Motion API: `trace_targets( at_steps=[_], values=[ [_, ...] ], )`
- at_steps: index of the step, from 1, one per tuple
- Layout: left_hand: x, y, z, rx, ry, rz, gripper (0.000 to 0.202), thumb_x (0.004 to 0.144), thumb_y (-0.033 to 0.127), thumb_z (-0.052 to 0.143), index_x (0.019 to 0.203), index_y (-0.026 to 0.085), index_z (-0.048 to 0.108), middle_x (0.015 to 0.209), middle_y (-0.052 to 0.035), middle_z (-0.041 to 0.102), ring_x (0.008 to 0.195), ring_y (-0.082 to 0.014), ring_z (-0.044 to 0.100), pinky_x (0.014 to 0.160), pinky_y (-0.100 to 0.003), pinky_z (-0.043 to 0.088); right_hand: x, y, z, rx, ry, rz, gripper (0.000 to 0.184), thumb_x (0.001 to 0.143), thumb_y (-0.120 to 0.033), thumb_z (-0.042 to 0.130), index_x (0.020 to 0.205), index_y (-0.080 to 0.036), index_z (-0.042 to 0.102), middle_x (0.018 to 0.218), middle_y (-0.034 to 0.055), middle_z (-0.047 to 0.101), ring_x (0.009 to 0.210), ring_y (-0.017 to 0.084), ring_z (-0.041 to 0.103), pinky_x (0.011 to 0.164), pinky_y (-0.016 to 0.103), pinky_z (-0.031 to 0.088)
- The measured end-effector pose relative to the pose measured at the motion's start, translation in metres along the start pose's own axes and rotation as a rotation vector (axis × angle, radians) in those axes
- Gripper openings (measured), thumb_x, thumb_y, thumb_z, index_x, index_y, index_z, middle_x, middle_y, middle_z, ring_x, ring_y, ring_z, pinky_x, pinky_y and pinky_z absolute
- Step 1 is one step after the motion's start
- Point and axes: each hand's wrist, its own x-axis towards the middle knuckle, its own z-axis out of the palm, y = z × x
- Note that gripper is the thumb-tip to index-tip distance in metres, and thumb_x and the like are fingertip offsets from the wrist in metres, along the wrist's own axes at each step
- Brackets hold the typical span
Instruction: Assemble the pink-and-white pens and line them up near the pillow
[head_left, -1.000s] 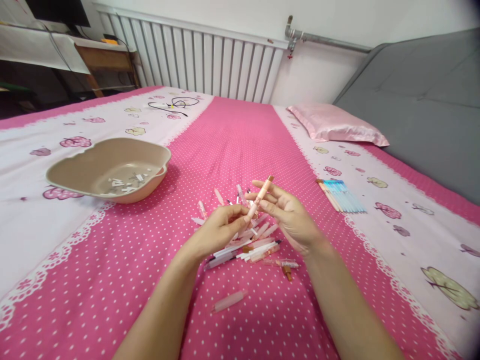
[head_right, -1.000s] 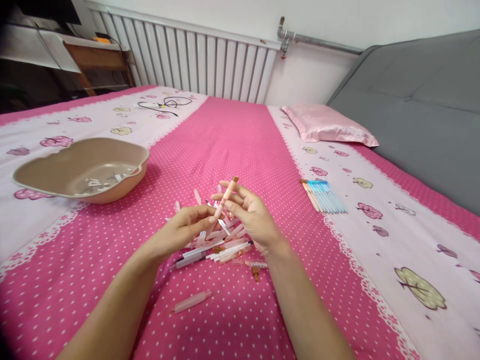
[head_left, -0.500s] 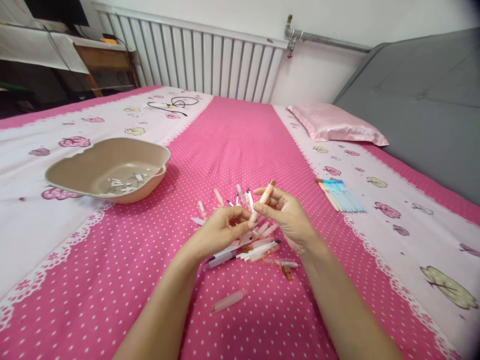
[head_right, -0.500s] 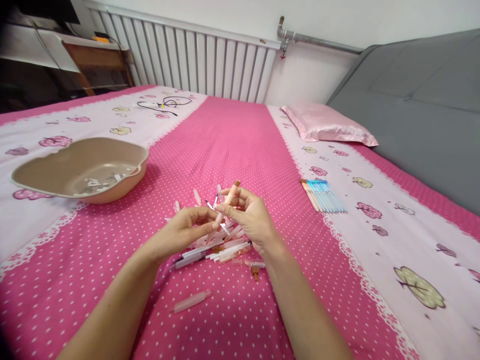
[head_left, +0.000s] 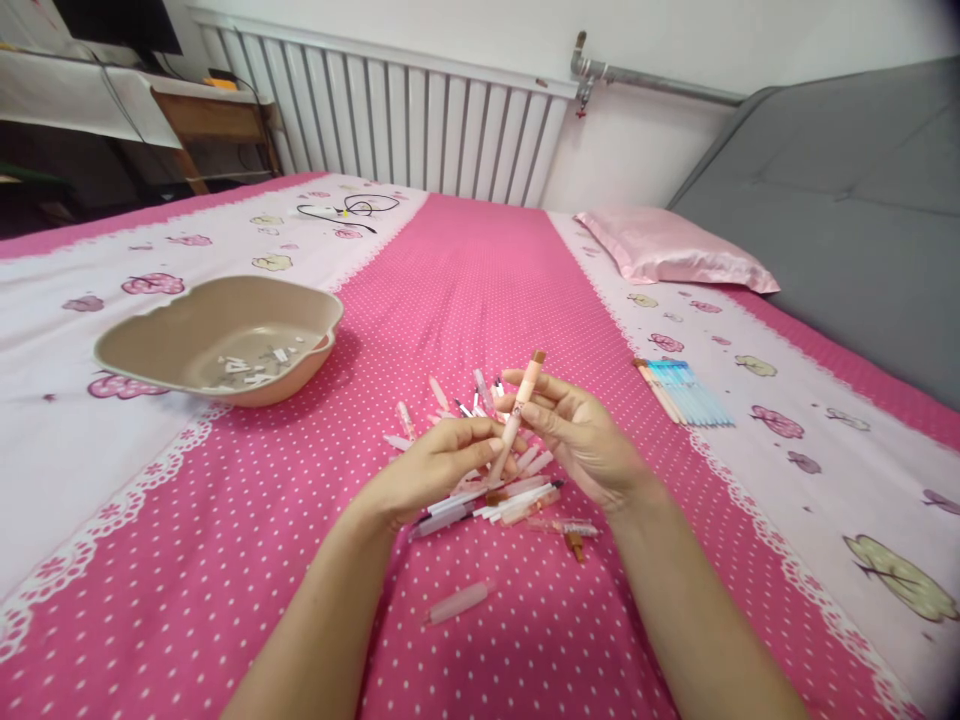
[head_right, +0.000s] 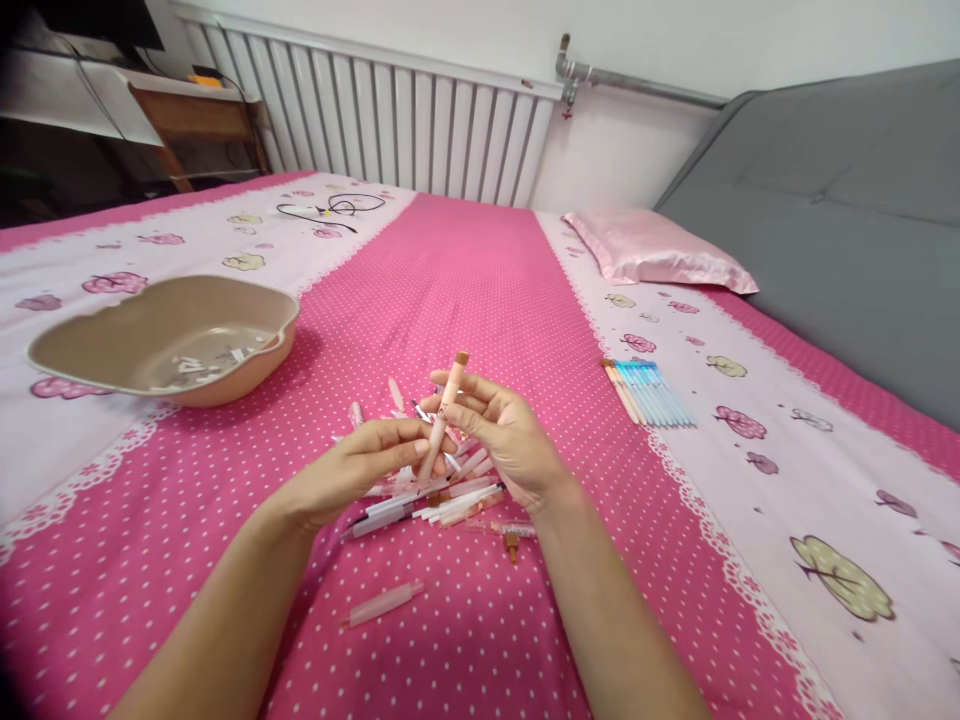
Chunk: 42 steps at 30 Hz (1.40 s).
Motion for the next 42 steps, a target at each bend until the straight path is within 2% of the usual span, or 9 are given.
trace_targets(
  at_steps=[6, 10, 14, 20, 27, 30, 35, 37, 42],
  values=[
    [0.002, 0.002, 0.002, 0.02, 0.024, 0.03, 0.021, 0.082, 0.031, 0.053, 0.079, 0.012, 0.062, 0.074, -0.003, 0.062, 0.067, -0.0112, 0.056, 0.065, -0.024, 0.042, 0.001, 0.002, -0.001, -0.064, 0.073, -0.041, 0.031, 0.07, -0.026, 0.073, 0.1, -0.023, 0.066, 0.089, 0.0019, 0.071, 0.087, 0.015, 0.064, 0.086, 0.033, 0.048],
    [0.005, 0.0, 0.004, -0.012, 0.142, -0.021, 0.019, 0.075, 0.03, 0.062, 0.079, 0.012, 0.062, 0.066, -0.0011, 0.061, 0.058, -0.0086, 0.054, 0.056, -0.021, 0.04, 0.001, 0.002, 0.0, -0.084, 0.104, -0.064, 0.032, 0.068, -0.027, 0.074, 0.099, -0.023, 0.067, 0.085, 0.0016, 0.072, 0.084, 0.015, 0.066, 0.087, 0.034, 0.048],
    [0.007, -0.006, 0.004, -0.034, 0.219, -0.036, 0.021, 0.067, 0.03, 0.069, 0.072, 0.011, 0.061, 0.062, -0.003, 0.064, 0.054, -0.0097, 0.056, 0.053, -0.021, 0.041, 0.002, 0.002, 0.002, -0.096, 0.139, -0.049, 0.038, 0.066, -0.028, 0.075, 0.102, -0.022, 0.066, 0.082, 0.0023, 0.072, 0.083, 0.017, 0.067, 0.084, 0.036, 0.05],
    [0.009, -0.005, 0.007, 0.057, 0.329, -0.041, 0.019, 0.064, 0.024, 0.07, 0.063, 0.012, 0.056, 0.054, -0.0013, 0.061, 0.048, -0.0087, 0.055, 0.049, -0.02, 0.04, 0.002, 0.003, 0.005, -0.104, 0.165, -0.035, 0.038, 0.063, -0.028, 0.077, 0.1, -0.022, 0.068, 0.08, 0.0025, 0.073, 0.083, 0.018, 0.067, 0.085, 0.035, 0.05],
    [0.011, -0.008, 0.009, 0.218, 0.425, -0.041, 0.022, 0.063, 0.026, 0.07, 0.063, 0.014, 0.051, 0.052, 0.001, 0.058, 0.048, -0.0092, 0.053, 0.05, -0.021, 0.039, 0.002, 0.006, 0.007, -0.118, 0.189, -0.051, 0.039, 0.063, -0.029, 0.077, 0.1, -0.02, 0.067, 0.081, 0.004, 0.073, 0.083, 0.019, 0.068, 0.078, 0.034, 0.054],
    [0.009, -0.007, 0.009, 0.183, 0.375, 0.009, 0.022, 0.066, 0.029, 0.069, 0.072, 0.014, 0.054, 0.059, 0.0017, 0.057, 0.052, -0.0084, 0.052, 0.052, -0.021, 0.039, 0.002, 0.005, 0.006, -0.105, 0.178, -0.069, 0.04, 0.064, -0.028, 0.077, 0.102, -0.02, 0.067, 0.081, 0.0037, 0.073, 0.08, 0.017, 0.068, 0.08, 0.034, 0.053],
    [0.005, 0.0, 0.009, 0.064, 0.123, 0.142, 0.024, 0.083, 0.034, 0.051, 0.095, 0.015, 0.061, 0.093, -0.0041, 0.062, 0.078, -0.0117, 0.055, 0.072, -0.025, 0.043, 0.002, 0.004, 0.005, -0.057, 0.151, -0.052, 0.043, 0.065, -0.025, 0.075, 0.107, -0.022, 0.064, 0.082, 0.0025, 0.073, 0.075, 0.016, 0.067, 0.075, 0.032, 0.054],
    [0.004, 0.0, 0.008, 0.066, 0.126, 0.135, 0.024, 0.084, 0.034, 0.049, 0.09, 0.015, 0.062, 0.087, -0.0036, 0.062, 0.078, -0.013, 0.055, 0.074, -0.025, 0.043, 0.002, 0.004, 0.005, -0.067, 0.146, -0.053, 0.043, 0.066, -0.025, 0.075, 0.107, -0.022, 0.064, 0.083, 0.0026, 0.073, 0.077, 0.016, 0.067, 0.075, 0.032, 0.054],
    [0.007, -0.005, 0.005, 0.096, 0.172, 0.106, 0.025, 0.082, 0.036, 0.053, 0.08, 0.014, 0.063, 0.067, -0.0002, 0.058, 0.063, -0.0113, 0.051, 0.063, -0.023, 0.041, 0.001, 0.005, 0.006, -0.109, 0.142, -0.077, 0.043, 0.066, -0.026, 0.075, 0.107, -0.021, 0.064, 0.085, 0.0039, 0.072, 0.077, 0.017, 0.068, 0.071, 0.032, 0.055]
  ],
)
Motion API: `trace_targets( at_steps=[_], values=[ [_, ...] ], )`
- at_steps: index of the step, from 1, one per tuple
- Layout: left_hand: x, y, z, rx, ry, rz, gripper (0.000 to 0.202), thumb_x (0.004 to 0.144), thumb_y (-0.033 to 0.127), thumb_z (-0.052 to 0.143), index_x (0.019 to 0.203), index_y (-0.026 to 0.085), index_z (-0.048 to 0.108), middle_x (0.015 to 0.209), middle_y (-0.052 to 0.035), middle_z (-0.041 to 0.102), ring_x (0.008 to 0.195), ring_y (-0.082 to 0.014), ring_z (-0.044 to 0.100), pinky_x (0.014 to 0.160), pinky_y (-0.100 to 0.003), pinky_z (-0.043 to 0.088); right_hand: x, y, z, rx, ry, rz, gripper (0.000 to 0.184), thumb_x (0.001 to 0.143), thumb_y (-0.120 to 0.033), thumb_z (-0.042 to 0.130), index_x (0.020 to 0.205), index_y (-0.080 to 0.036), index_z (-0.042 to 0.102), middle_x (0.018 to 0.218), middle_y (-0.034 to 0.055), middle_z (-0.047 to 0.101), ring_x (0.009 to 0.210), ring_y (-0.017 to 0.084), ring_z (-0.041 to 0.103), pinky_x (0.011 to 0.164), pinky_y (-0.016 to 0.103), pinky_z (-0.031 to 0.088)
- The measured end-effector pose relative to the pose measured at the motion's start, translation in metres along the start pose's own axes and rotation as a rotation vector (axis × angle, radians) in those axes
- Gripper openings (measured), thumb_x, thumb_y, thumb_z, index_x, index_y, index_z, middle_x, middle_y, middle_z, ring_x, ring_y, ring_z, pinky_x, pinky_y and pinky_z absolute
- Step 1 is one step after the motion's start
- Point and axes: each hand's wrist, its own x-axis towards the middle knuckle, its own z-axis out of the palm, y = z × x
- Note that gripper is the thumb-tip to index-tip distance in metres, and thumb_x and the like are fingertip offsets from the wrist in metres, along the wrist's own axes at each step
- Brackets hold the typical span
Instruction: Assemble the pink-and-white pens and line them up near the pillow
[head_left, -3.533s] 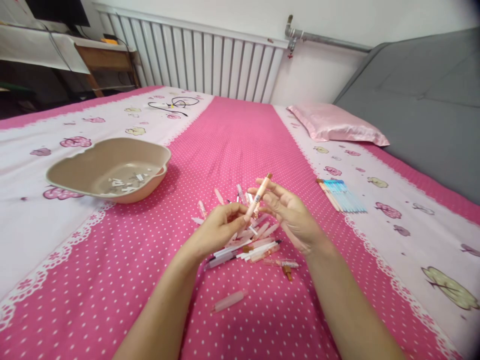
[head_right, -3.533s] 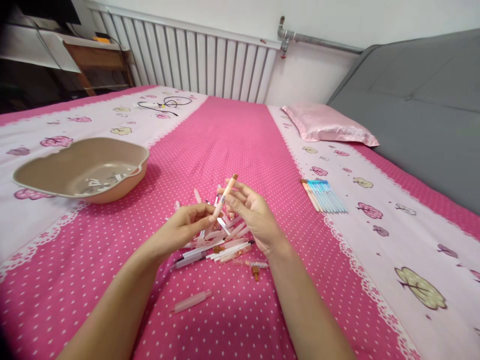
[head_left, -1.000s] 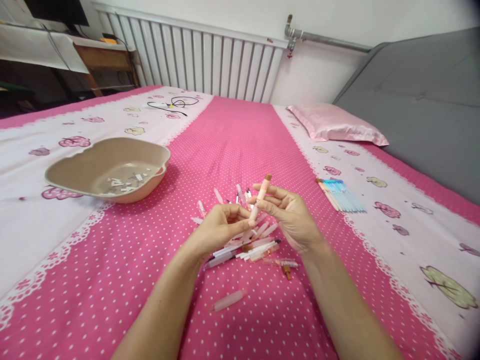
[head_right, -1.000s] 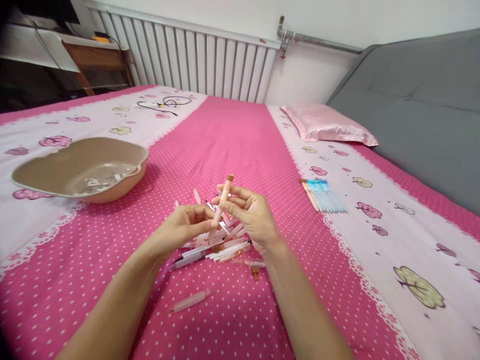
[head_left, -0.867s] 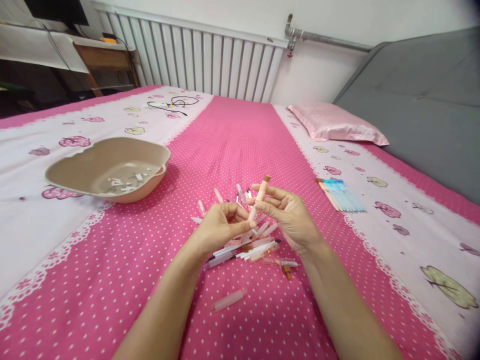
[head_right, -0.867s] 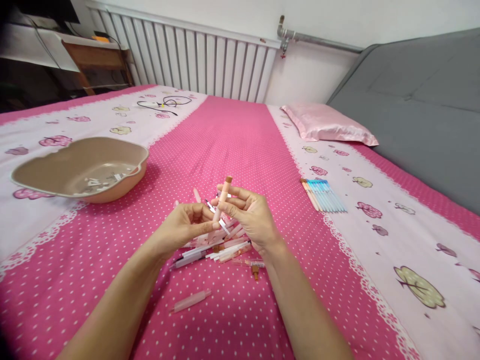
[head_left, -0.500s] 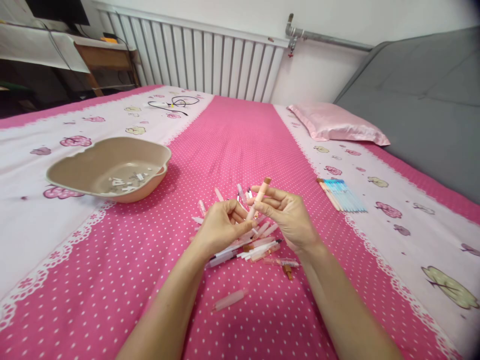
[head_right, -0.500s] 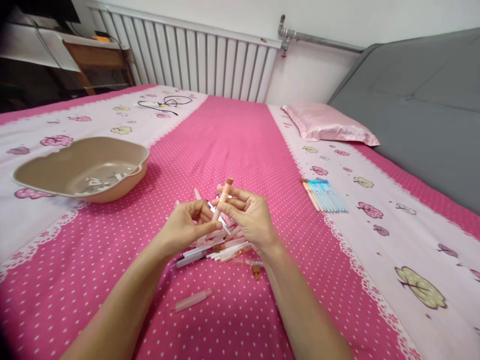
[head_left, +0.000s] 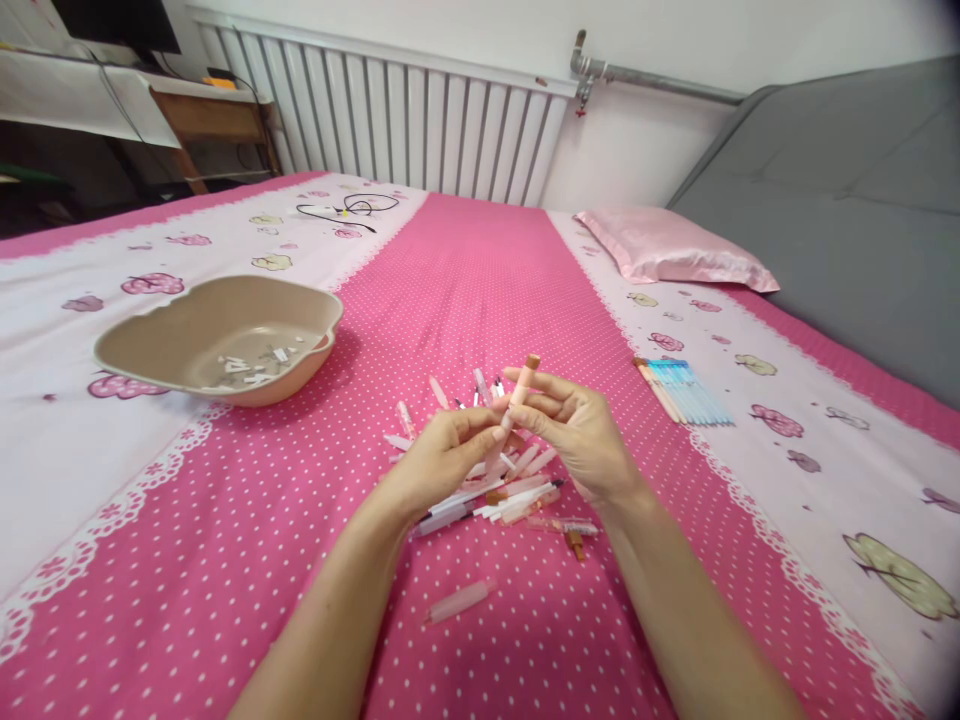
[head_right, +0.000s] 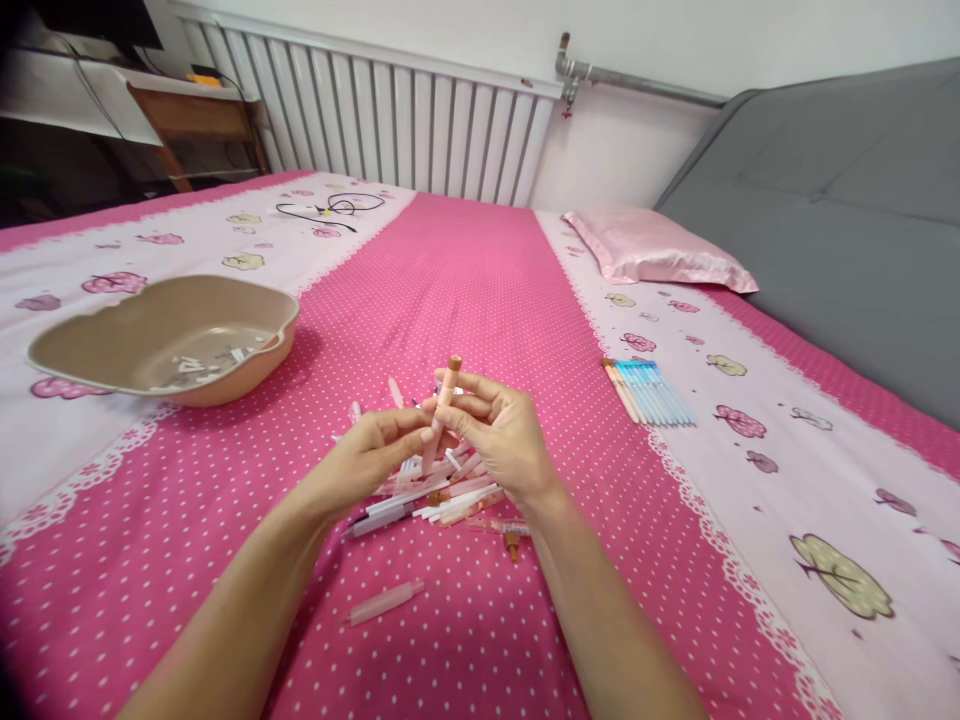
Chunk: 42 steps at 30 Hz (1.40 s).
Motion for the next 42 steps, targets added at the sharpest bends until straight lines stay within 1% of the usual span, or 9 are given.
trace_targets(
  at_steps=[9, 14, 21, 24, 26, 30, 33, 37, 42],
  values=[
    [0.002, -0.002, 0.0, 0.078, 0.093, 0.066, 0.025, 0.08, 0.033, 0.057, 0.097, 0.02, 0.07, 0.092, -0.0034, 0.071, 0.09, -0.0175, 0.062, 0.081, -0.027, 0.044, -0.005, -0.004, 0.002, -0.256, 0.042, -0.186, 0.035, 0.068, -0.028, 0.073, 0.102, -0.022, 0.068, 0.094, 0.0046, 0.072, 0.084, 0.02, 0.067, 0.078, 0.037, 0.055],
    [0.003, 0.0, 0.001, 0.139, 0.188, 0.064, 0.021, 0.075, 0.034, 0.062, 0.087, 0.02, 0.073, 0.084, -0.0033, 0.073, 0.082, -0.0186, 0.064, 0.077, -0.029, 0.047, -0.006, -0.002, 0.003, -0.293, 0.068, -0.249, 0.034, 0.069, -0.029, 0.072, 0.103, -0.025, 0.067, 0.103, 0.0041, 0.069, 0.086, 0.02, 0.067, 0.082, 0.039, 0.054],
    [0.004, 0.0, 0.003, 0.165, 0.314, 0.034, 0.019, 0.068, 0.034, 0.068, 0.077, 0.018, 0.072, 0.073, -0.0027, 0.072, 0.062, -0.0126, 0.06, 0.061, -0.023, 0.045, -0.003, 0.001, 0.005, -0.248, 0.014, -0.194, 0.043, 0.071, -0.031, 0.071, 0.112, -0.025, 0.061, 0.088, 0.0026, 0.07, 0.087, 0.019, 0.065, 0.076, 0.034, 0.053],
    [0.005, -0.001, 0.002, 0.055, 0.376, 0.022, 0.022, 0.064, 0.034, 0.071, 0.073, 0.014, 0.068, 0.067, -0.0029, 0.068, 0.057, -0.011, 0.058, 0.055, -0.022, 0.044, 0.0, 0.002, 0.003, -0.292, 0.038, -0.186, 0.056, 0.067, -0.032, 0.073, 0.12, -0.026, 0.055, 0.099, 0.0044, 0.066, 0.094, 0.019, 0.062, 0.073, 0.032, 0.052],
    [0.006, -0.001, 0.0, -0.055, 0.46, 0.015, 0.024, 0.061, 0.033, 0.073, 0.073, 0.013, 0.065, 0.065, -0.0023, 0.066, 0.055, -0.0105, 0.057, 0.053, -0.021, 0.044, 0.0, 0.001, 0.001, -0.385, 0.049, -0.141, 0.052, 0.067, -0.032, 0.073, 0.115, -0.023, 0.057, 0.097, 0.0051, 0.065, 0.091, 0.018, 0.061, 0.071, 0.03, 0.05],
    [0.006, -0.001, -0.003, -0.15, 0.64, -0.003, 0.029, 0.058, 0.034, 0.076, 0.072, 0.012, 0.062, 0.062, 0.0003, 0.062, 0.052, -0.0074, 0.053, 0.048, -0.018, 0.041, -0.006, -0.002, -0.002, -0.658, -0.216, 0.081, 0.025, 0.07, -0.025, 0.068, 0.094, -0.018, 0.065, 0.079, 0.0029, 0.065, 0.072, 0.015, 0.061, 0.065, 0.028, 0.047],
    [0.006, -0.001, -0.002, -0.151, 0.671, 0.003, 0.031, 0.055, 0.034, 0.077, 0.071, 0.012, 0.062, 0.062, 0.0007, 0.062, 0.052, -0.007, 0.053, 0.049, -0.017, 0.041, -0.014, -0.001, 0.0, -0.858, -0.461, 0.142, 0.018, 0.069, -0.011, 0.063, 0.085, -0.018, 0.066, 0.076, 0.0016, 0.066, 0.071, 0.015, 0.06, 0.063, 0.025, 0.043],
    [0.007, -0.002, -0.001, -0.137, 0.662, 0.011, 0.031, 0.055, 0.034, 0.077, 0.072, 0.012, 0.063, 0.062, 0.0006, 0.062, 0.053, -0.0078, 0.054, 0.05, -0.018, 0.042, -0.018, 0.0, 0.004, -1.135, -0.535, 0.096, 0.025, 0.064, -0.002, 0.057, 0.081, -0.019, 0.066, 0.076, 0.0011, 0.066, 0.073, 0.015, 0.058, 0.063, 0.023, 0.037],
    [0.008, -0.004, -0.002, -0.134, 0.654, 0.02, 0.028, 0.055, 0.029, 0.077, 0.072, 0.012, 0.064, 0.063, 0.0005, 0.064, 0.055, -0.0086, 0.056, 0.052, -0.019, 0.042, -0.016, 0.0, 0.006, -1.217, -0.568, 0.056, 0.024, 0.063, -0.002, 0.055, 0.078, -0.019, 0.065, 0.075, 0.0017, 0.065, 0.069, 0.014, 0.055, 0.059, 0.023, 0.033]
  ],
)
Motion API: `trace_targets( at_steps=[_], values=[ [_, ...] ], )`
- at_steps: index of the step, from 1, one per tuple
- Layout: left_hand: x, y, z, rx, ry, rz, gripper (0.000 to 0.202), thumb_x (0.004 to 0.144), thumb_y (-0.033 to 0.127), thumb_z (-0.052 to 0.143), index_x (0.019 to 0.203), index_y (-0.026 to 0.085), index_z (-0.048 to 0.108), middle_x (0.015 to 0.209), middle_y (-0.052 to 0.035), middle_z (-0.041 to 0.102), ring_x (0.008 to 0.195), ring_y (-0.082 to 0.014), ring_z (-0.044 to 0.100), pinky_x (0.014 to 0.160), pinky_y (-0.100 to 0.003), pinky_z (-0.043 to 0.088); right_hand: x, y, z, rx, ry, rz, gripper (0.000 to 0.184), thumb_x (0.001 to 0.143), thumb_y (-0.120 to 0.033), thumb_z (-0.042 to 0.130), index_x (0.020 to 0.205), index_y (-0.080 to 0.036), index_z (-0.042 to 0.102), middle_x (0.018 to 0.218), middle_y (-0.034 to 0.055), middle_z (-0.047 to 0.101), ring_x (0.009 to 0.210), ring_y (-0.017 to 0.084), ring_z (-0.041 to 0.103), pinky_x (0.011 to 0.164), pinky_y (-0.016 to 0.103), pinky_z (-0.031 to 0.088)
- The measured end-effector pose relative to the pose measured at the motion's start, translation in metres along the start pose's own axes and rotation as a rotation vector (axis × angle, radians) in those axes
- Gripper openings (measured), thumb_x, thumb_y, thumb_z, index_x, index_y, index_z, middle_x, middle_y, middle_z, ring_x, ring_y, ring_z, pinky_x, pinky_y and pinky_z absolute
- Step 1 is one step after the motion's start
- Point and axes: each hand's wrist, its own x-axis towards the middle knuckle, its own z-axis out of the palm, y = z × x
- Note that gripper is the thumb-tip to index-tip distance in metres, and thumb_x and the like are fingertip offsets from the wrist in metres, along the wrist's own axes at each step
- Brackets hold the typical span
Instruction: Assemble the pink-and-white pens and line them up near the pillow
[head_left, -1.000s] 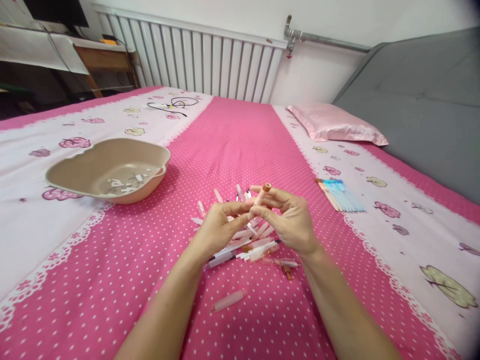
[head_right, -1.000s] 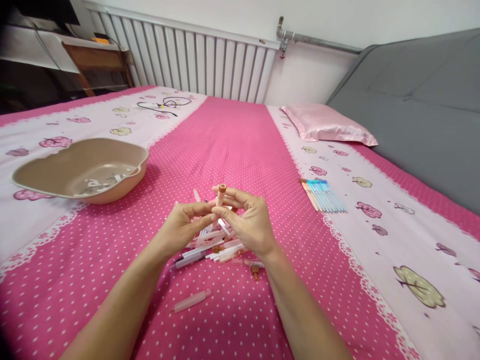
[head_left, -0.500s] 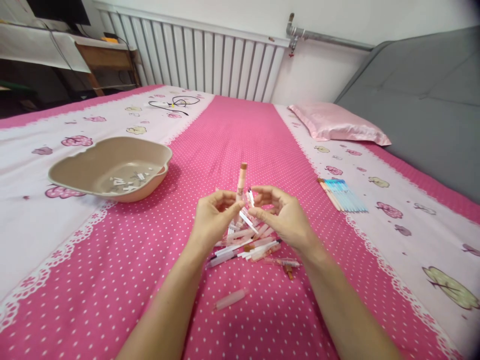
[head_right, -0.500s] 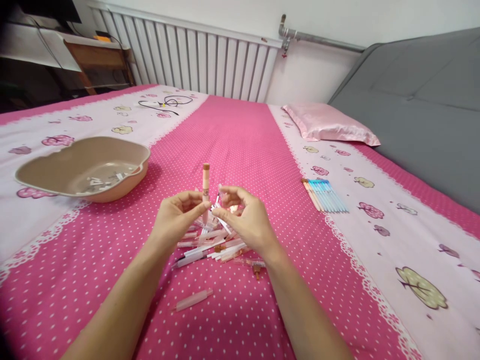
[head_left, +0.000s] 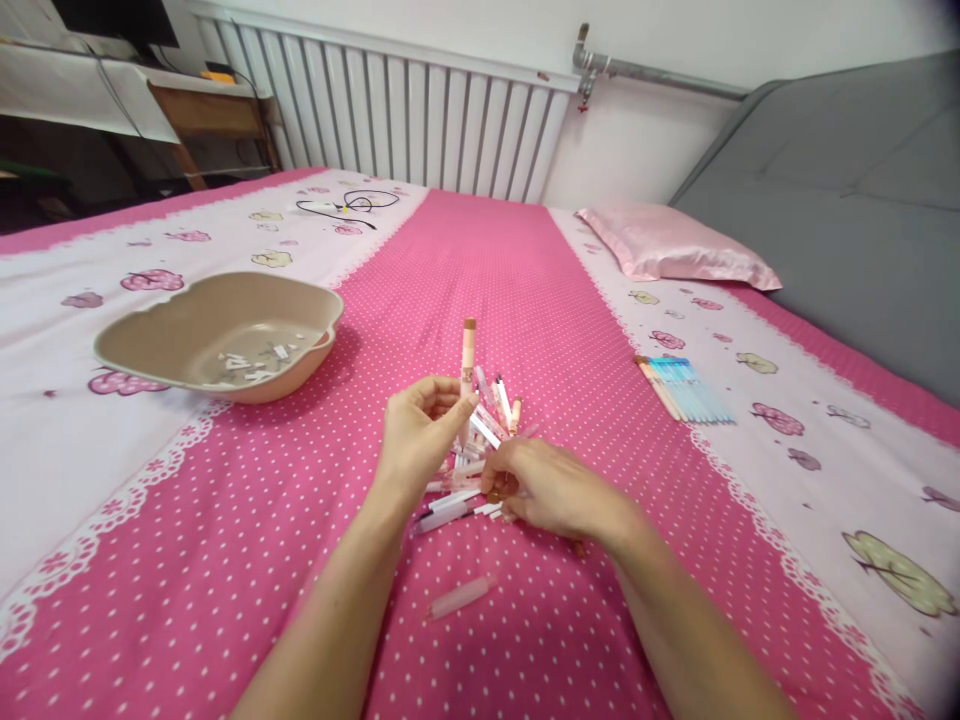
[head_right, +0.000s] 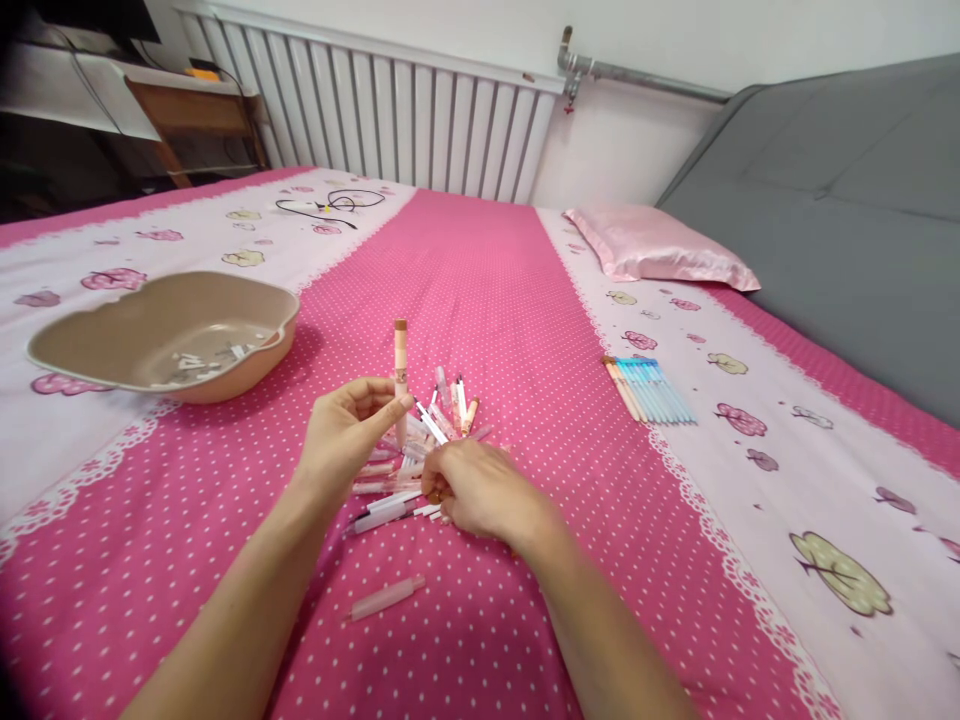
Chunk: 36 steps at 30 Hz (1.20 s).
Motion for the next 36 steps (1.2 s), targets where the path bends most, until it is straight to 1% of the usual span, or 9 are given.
trace_targets(
  at_steps=[4, 8, 13, 15, 18, 22, 26, 32, 36],
  values=[
    [0.001, -0.002, -0.001, 0.02, -0.018, 0.022, 0.025, 0.055, 0.026, 0.076, 0.072, 0.013, 0.064, 0.063, 0.0005, 0.064, 0.055, -0.0088, 0.056, 0.051, -0.018, 0.042, 0.001, 0.002, 0.001, 0.005, -0.006, -0.025, 0.019, 0.064, -0.003, 0.056, 0.074, -0.018, 0.063, 0.072, 0.0004, 0.063, 0.065, 0.012, 0.053, 0.057, 0.022, 0.031],
    [0.001, -0.003, -0.001, 0.033, -0.029, 0.02, 0.024, 0.058, 0.029, 0.075, 0.072, 0.012, 0.063, 0.062, 0.0009, 0.062, 0.054, -0.0083, 0.055, 0.05, -0.018, 0.041, 0.001, 0.003, 0.002, 0.037, -0.008, -0.026, 0.013, 0.065, -0.007, 0.058, 0.072, -0.016, 0.062, 0.069, -0.0002, 0.062, 0.062, 0.012, 0.052, 0.055, 0.021, 0.031],
    [0.0, -0.002, -0.002, 0.035, -0.041, 0.01, 0.026, 0.058, 0.031, 0.075, 0.072, 0.013, 0.063, 0.061, 0.0011, 0.062, 0.053, -0.0084, 0.055, 0.049, -0.018, 0.042, 0.001, 0.002, 0.0, 0.085, -0.042, -0.052, 0.021, 0.066, -0.003, 0.058, 0.079, -0.017, 0.067, 0.067, -0.0001, 0.062, 0.06, 0.011, 0.052, 0.055, 0.021, 0.033],
    [0.0, -0.001, -0.002, 0.04, -0.043, 0.004, 0.026, 0.059, 0.031, 0.075, 0.073, 0.012, 0.063, 0.06, 0.0014, 0.061, 0.052, -0.008, 0.054, 0.048, -0.018, 0.041, -0.001, 0.001, -0.004, 0.127, -0.051, -0.103, 0.025, 0.068, -0.003, 0.058, 0.086, -0.017, 0.068, 0.071, 0.0004, 0.064, 0.064, 0.012, 0.054, 0.059, 0.022, 0.037],
    [-0.001, -0.001, -0.002, 0.046, -0.04, 0.006, 0.025, 0.06, 0.031, 0.075, 0.072, 0.012, 0.062, 0.06, 0.0019, 0.06, 0.052, -0.007, 0.053, 0.047, -0.017, 0.041, -0.005, 0.0, -0.012, 0.219, -0.001, -0.202, 0.028, 0.075, -0.007, 0.057, 0.096, -0.02, 0.068, 0.087, 0.0023, 0.065, 0.081, 0.015, 0.057, 0.075, 0.027, 0.041],
    [0.0, -0.002, -0.002, 0.059, -0.049, 0.012, 0.023, 0.061, 0.029, 0.073, 0.072, 0.013, 0.062, 0.06, 0.0017, 0.06, 0.052, -0.0074, 0.054, 0.048, -0.017, 0.041, -0.006, 0.001, -0.021, 0.328, 0.163, -0.217, 0.026, 0.081, -0.013, 0.055, 0.101, -0.024, 0.067, 0.092, 0.0032, 0.063, 0.086, 0.016, 0.057, 0.078, 0.031, 0.044],
    [0.002, -0.004, -0.002, 0.118, -0.089, 0.029, 0.022, 0.064, 0.03, 0.07, 0.075, 0.013, 0.062, 0.064, -0.0008, 0.063, 0.055, -0.0104, 0.057, 0.05, -0.021, 0.044, -0.003, 0.004, -0.022, 0.517, 0.432, -0.148, 0.016, 0.08, -0.017, 0.058, 0.091, -0.022, 0.067, 0.091, 0.0031, 0.063, 0.085, 0.015, 0.059, 0.078, 0.031, 0.046],
    [0.0, -0.007, -0.001, 0.473, -0.2, 0.192, 0.016, 0.07, 0.031, 0.065, 0.075, 0.016, 0.065, 0.069, -0.0017, 0.067, 0.062, -0.0125, 0.06, 0.059, -0.024, 0.044, 0.002, 0.008, -0.022, 0.926, 0.878, -0.087, 0.009, 0.073, -0.02, 0.067, 0.082, -0.021, 0.064, 0.082, -0.0003, 0.063, 0.079, 0.012, 0.059, 0.075, 0.027, 0.048],
    [-0.001, -0.007, 0.0, 0.635, -0.233, 0.247, 0.014, 0.072, 0.033, 0.064, 0.076, 0.019, 0.066, 0.071, 0.0, 0.069, 0.063, -0.0128, 0.06, 0.061, -0.025, 0.043, 0.001, 0.008, -0.025, 1.094, 1.045, -0.113, 0.012, 0.071, -0.02, 0.07, 0.081, -0.022, 0.064, 0.083, -0.002, 0.062, 0.081, 0.01, 0.058, 0.079, 0.027, 0.048]
  ],
)
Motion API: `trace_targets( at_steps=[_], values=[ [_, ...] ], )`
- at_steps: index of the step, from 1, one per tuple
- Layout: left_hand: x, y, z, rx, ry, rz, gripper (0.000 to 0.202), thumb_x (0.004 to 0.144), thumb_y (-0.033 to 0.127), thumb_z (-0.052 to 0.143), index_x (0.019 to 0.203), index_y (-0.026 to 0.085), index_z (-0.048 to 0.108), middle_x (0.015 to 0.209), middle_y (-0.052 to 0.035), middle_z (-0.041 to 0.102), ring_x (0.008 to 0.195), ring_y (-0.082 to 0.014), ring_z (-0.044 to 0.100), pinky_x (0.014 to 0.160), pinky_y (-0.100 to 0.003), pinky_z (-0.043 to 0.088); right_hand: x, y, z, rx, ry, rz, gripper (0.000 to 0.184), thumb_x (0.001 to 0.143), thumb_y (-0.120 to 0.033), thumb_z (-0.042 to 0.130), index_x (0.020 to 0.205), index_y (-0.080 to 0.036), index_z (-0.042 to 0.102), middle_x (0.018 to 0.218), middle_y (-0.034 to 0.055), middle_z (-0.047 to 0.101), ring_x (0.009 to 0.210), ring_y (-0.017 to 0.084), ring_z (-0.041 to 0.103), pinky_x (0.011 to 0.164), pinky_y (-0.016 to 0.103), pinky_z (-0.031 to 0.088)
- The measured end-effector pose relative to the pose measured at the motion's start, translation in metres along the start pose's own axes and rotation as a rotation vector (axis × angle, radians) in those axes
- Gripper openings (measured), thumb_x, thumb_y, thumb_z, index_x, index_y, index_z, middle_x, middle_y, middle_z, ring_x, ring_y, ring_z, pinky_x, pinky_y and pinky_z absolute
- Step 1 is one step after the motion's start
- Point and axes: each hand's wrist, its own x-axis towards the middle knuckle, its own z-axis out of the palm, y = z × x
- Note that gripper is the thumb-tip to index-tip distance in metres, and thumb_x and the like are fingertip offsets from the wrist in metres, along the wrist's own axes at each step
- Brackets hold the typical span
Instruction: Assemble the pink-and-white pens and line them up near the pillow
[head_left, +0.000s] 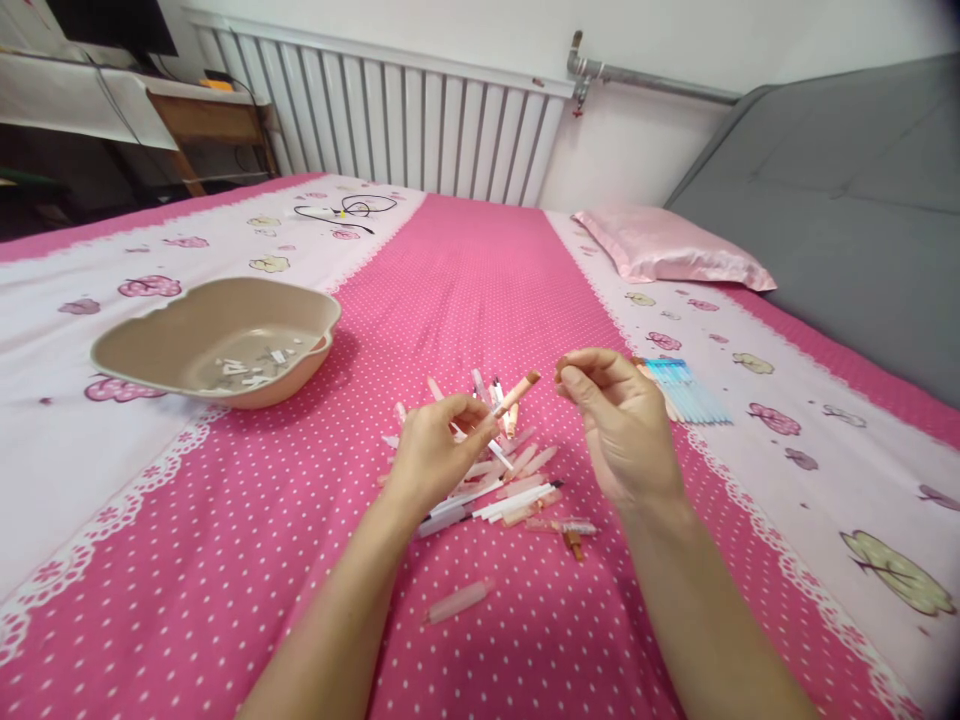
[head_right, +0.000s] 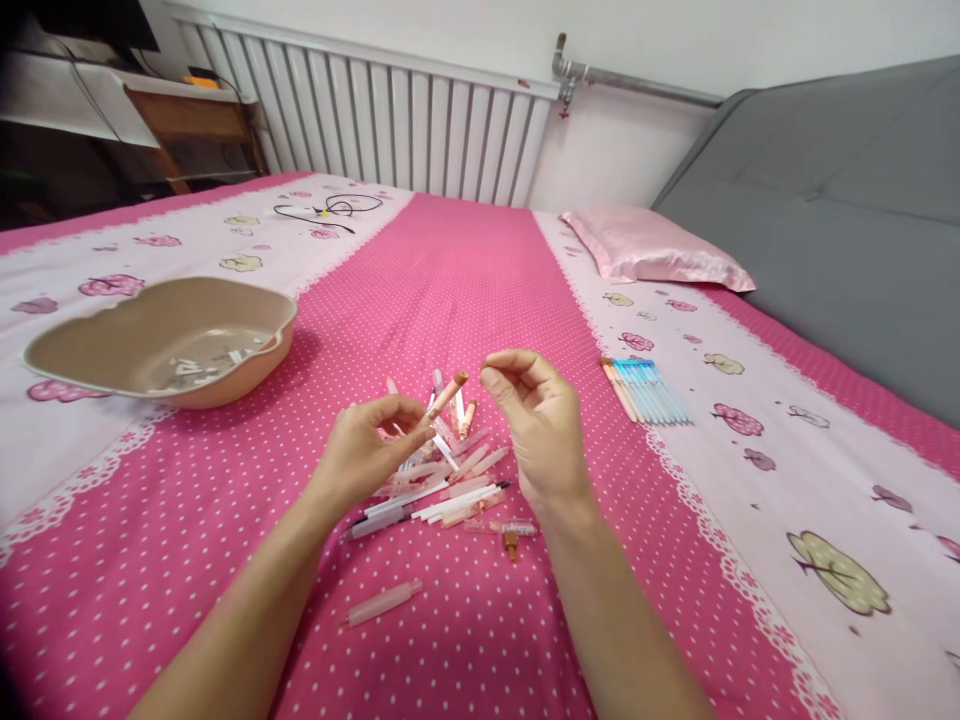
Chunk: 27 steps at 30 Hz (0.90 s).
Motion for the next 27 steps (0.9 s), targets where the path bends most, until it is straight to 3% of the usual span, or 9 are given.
trace_targets(
  at_steps=[7, 27],
  values=[
    [-0.0007, 0.0006, -0.0001, 0.011, -0.048, 0.041, 0.013, 0.074, 0.032, 0.063, 0.076, 0.02, 0.067, 0.074, 0.0007, 0.07, 0.065, -0.0119, 0.06, 0.064, -0.025, 0.043, -0.0006, -0.0022, 0.0016, 0.066, 0.043, -0.01, 0.011, 0.07, -0.019, 0.07, 0.079, -0.021, 0.063, 0.079, -0.0022, 0.062, 0.074, 0.009, 0.058, 0.071, 0.024, 0.048],
    [-0.0008, -0.001, 0.0005, -0.045, -0.054, 0.041, 0.013, 0.074, 0.03, 0.063, 0.077, 0.019, 0.066, 0.073, 0.0006, 0.07, 0.065, -0.0115, 0.059, 0.063, -0.025, 0.043, -0.0026, 0.0037, 0.0043, 0.04, -0.018, -0.009, 0.012, 0.07, -0.018, 0.07, 0.08, -0.021, 0.064, 0.081, -0.0009, 0.065, 0.078, 0.012, 0.062, 0.076, 0.028, 0.05]
  ],
)
